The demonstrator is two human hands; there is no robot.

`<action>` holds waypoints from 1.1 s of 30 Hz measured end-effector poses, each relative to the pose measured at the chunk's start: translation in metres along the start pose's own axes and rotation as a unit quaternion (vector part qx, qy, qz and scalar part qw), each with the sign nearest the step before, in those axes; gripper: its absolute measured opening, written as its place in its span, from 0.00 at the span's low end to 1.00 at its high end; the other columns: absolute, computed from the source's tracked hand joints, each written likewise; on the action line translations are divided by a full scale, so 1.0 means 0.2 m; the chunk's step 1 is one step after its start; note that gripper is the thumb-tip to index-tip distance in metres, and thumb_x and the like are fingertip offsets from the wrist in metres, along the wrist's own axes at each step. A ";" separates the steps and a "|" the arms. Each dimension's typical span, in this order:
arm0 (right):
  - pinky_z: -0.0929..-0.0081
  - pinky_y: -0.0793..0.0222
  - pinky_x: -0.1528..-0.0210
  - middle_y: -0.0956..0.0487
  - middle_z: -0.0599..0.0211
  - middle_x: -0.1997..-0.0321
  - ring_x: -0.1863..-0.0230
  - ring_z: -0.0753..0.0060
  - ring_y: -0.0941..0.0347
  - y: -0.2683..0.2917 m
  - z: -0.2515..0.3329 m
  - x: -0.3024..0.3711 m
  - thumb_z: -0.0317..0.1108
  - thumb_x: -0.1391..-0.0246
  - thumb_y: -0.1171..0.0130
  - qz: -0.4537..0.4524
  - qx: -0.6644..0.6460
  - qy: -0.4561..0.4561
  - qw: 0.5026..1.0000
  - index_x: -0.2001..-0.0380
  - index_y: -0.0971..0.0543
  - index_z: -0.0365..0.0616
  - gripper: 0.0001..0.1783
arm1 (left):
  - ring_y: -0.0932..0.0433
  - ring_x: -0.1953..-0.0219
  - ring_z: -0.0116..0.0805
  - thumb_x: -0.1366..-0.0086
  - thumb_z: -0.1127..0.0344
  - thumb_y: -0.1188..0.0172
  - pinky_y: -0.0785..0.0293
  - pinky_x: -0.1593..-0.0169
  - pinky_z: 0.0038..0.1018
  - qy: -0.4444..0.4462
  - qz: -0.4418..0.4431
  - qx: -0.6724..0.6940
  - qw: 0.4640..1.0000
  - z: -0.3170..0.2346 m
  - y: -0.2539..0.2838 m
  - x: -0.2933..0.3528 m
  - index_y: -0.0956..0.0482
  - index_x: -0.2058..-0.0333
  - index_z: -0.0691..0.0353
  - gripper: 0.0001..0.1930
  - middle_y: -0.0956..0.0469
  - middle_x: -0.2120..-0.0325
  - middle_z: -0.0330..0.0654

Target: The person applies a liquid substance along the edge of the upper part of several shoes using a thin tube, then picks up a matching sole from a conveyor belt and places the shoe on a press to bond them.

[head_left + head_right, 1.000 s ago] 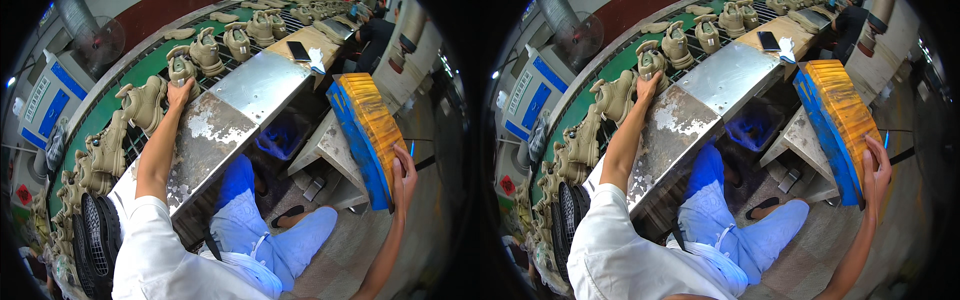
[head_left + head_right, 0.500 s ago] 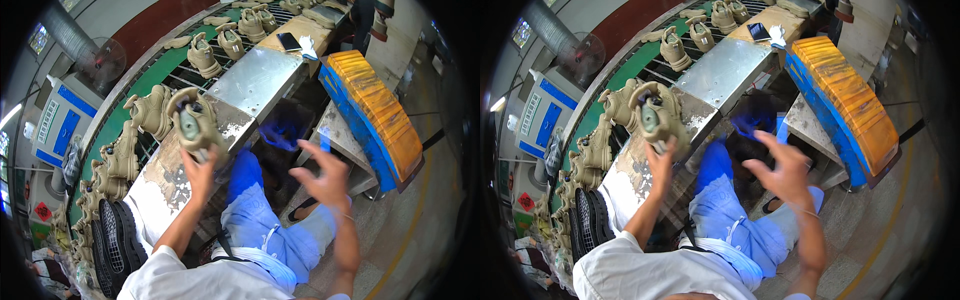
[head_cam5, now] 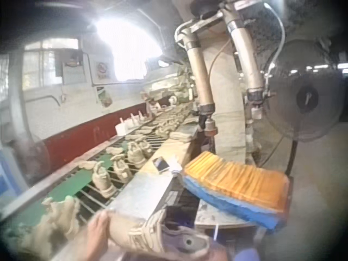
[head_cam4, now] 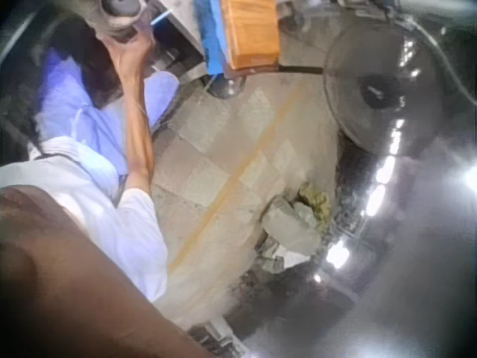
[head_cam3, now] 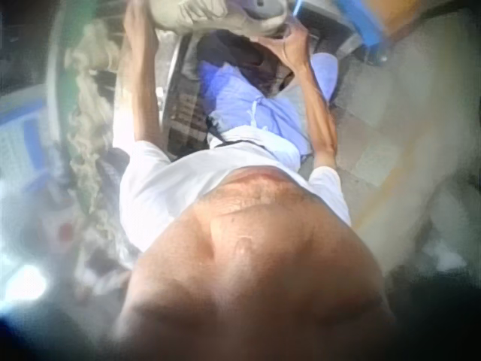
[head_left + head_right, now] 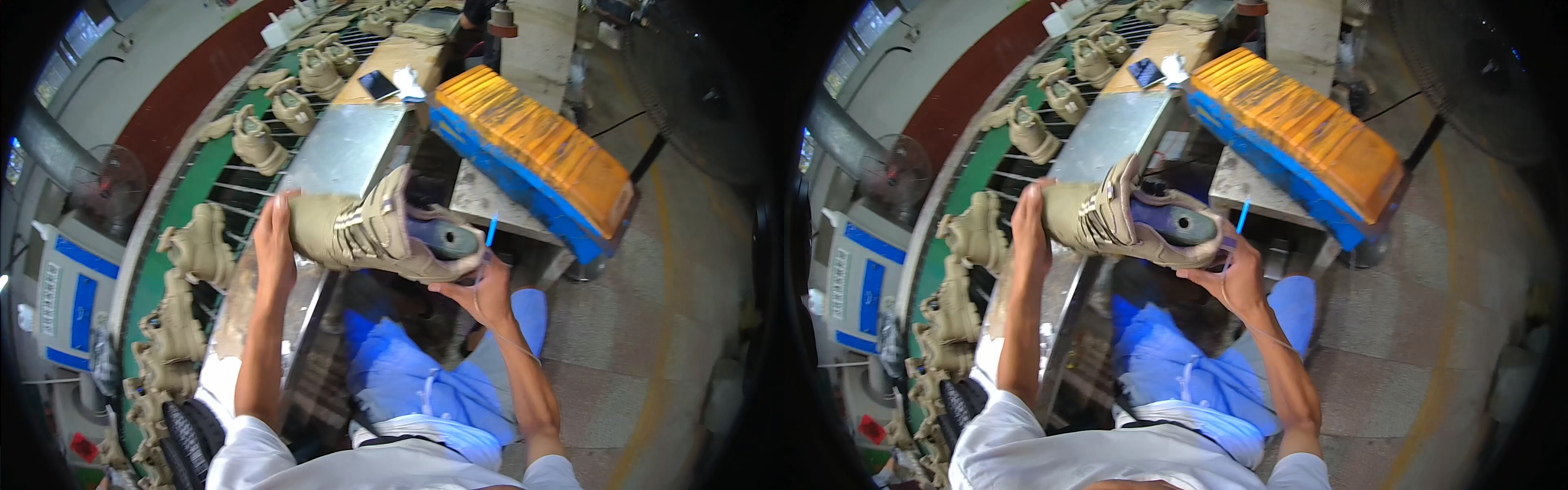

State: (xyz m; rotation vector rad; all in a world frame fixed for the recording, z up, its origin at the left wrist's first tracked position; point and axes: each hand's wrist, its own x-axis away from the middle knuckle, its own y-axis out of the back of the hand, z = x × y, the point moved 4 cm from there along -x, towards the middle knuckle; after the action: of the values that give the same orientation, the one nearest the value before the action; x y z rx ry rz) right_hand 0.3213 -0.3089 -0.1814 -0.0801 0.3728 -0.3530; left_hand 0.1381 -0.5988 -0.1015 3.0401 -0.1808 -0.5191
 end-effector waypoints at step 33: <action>0.65 0.31 0.29 0.22 0.54 0.34 0.35 0.64 0.25 1.09 0.69 -0.67 0.35 0.57 0.14 -0.043 0.232 0.026 0.971 0.32 0.30 0.30 0.52 | 0.14 0.49 0.50 0.53 0.33 0.24 0.21 0.41 0.39 -0.385 0.353 -0.226 0.822 -0.47 -1.48 -0.67 0.19 0.43 0.72 0.49 0.15 0.51 0.59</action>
State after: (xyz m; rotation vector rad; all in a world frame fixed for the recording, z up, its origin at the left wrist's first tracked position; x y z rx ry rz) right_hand 0.3265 -0.0554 -0.0387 0.3735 0.3300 -0.5205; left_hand 0.0759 -0.2858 0.0101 1.9245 -0.9841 -1.3968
